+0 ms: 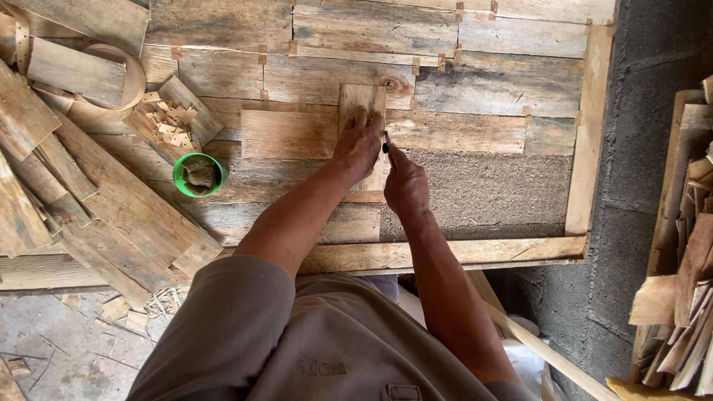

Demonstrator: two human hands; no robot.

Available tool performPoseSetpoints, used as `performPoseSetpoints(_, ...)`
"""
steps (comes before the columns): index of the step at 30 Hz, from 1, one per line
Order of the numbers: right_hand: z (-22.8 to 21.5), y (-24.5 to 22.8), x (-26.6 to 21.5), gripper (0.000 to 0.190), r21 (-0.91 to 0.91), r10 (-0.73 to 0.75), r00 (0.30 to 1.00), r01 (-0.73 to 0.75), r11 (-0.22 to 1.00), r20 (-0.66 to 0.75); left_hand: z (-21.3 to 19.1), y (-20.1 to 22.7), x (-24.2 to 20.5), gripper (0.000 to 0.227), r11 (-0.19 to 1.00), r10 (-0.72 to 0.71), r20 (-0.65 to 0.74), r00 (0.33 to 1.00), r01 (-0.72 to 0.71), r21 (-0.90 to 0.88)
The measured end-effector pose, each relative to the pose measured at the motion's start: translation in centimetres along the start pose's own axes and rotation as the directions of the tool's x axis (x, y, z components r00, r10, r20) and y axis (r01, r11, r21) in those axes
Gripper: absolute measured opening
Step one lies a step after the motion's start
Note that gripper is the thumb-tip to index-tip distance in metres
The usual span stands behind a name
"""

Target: Fitting and scoring wooden panels for a project using a utility knife.

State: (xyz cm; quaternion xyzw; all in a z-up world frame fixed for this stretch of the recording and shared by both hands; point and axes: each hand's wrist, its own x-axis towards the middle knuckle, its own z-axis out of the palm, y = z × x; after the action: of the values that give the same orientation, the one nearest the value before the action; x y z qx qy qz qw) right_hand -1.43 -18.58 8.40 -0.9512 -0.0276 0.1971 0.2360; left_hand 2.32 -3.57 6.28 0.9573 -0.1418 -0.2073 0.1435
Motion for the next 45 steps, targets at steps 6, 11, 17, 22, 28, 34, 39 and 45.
performPoseSetpoints(6,0.9,0.9,-1.2,0.039,-0.021,-0.094,0.995,0.093,0.995,-0.043,-0.3,0.4,0.7,0.042,0.991,-0.006,0.103,0.995,-0.008,0.132)
performPoseSetpoints(11,1.5,1.5,-2.1,0.040,-0.013,-0.103,0.993,0.103,0.995,-0.057,1.0,0.4,1.8,0.043,0.972,-0.012,0.086,0.996,-0.008,0.233)
performPoseSetpoints(17,2.0,1.7,-3.2,0.043,-0.042,-0.108,0.991,0.105,0.994,-0.076,1.1,0.6,2.1,0.046,0.966,-0.040,0.106,0.994,0.012,0.258)
performPoseSetpoints(22,2.6,2.2,-4.2,0.043,-0.035,-0.121,0.989,0.119,0.992,-0.088,0.8,0.7,2.0,0.043,0.965,-0.034,0.086,0.996,0.011,0.263)
performPoseSetpoints(28,2.9,2.5,-5.1,0.047,-0.099,-0.047,0.999,0.044,0.994,-0.028,1.2,0.8,2.2,0.047,0.977,-0.028,0.079,0.996,0.010,0.214)
performPoseSetpoints(34,3.7,2.8,-5.7,0.050,-0.114,-0.067,0.996,0.061,0.992,-0.057,0.8,0.9,2.2,0.050,0.975,-0.023,0.114,0.993,-0.003,0.223)
performPoseSetpoints(39,5.0,3.8,-6.5,0.050,-0.111,-0.039,0.997,0.032,0.993,-0.066,2.0,0.7,2.4,0.044,0.984,-0.042,0.059,0.997,0.031,0.174)
performPoseSetpoints(45,6.3,4.7,-7.9,0.049,-0.095,-0.047,0.994,0.037,0.995,-0.099,8.6,-1.1,5.3,0.016,0.994,-0.047,-0.201,0.978,0.066,0.091)
